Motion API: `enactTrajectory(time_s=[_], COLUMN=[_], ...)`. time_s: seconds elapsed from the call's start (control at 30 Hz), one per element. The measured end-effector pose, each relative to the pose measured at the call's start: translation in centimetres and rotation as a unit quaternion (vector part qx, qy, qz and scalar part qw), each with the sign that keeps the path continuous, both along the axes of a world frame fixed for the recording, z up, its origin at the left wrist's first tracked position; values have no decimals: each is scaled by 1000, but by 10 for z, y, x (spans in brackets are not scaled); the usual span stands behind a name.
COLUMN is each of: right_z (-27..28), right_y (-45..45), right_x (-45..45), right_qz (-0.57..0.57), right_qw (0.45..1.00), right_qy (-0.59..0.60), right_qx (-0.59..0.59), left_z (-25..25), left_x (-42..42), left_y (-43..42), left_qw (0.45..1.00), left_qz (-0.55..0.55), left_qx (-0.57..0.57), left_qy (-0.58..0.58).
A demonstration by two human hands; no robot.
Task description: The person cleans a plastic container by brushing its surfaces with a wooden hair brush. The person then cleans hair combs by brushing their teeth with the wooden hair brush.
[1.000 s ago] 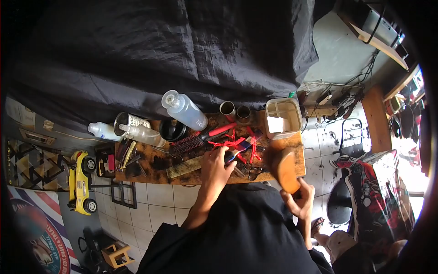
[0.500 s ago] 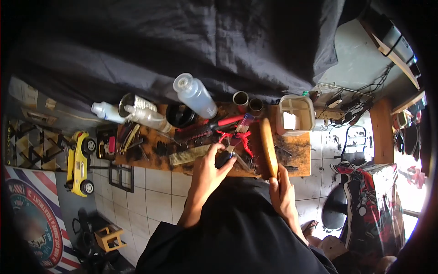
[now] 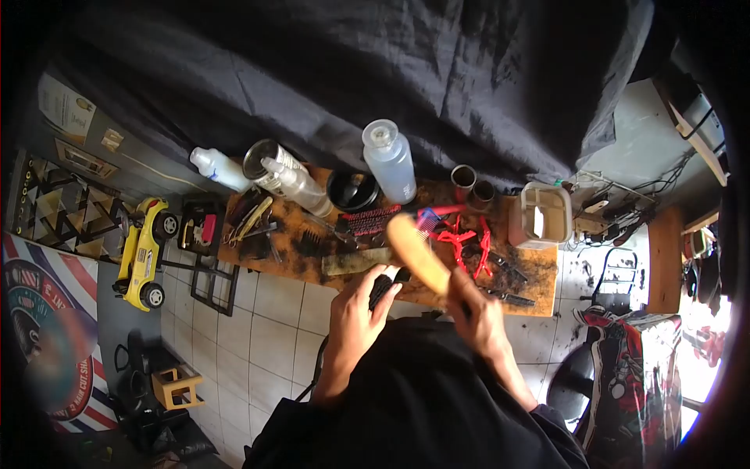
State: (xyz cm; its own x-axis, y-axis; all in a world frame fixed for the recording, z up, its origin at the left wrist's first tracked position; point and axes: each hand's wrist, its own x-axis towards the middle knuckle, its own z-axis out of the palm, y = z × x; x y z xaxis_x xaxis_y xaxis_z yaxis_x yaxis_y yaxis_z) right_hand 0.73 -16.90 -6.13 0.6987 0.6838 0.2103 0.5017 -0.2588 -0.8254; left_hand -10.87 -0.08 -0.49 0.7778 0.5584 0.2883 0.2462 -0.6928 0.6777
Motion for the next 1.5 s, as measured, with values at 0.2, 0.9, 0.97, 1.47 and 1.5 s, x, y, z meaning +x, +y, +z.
enactTrajectory(time_s=[0.2, 0.9, 0.97, 1.47, 1.5], right_z=[42, 48, 29, 54, 58], right_y=[16, 38, 41, 73, 79], right_x=[8, -84, -67, -109, -107], right_qz=[-130, 44, -77, -166, -239], right_qw=[988, 999, 993, 984, 969], right_qy=[85, 14, -85, -4, 0], right_qx=[2, 8, 3, -62, -57], left_z=[-11, 7, 9, -13, -13], left_x=[-30, -79, -86, -129, -129], left_y=[11, 60, 57, 83, 82], left_qw=[994, 928, 889, 763, 759], left_qz=[-3, -66, -61, -195, -202], left_qx=[-101, -366, -452, -614, -617], left_qy=[34, -38, -47, -39, -38])
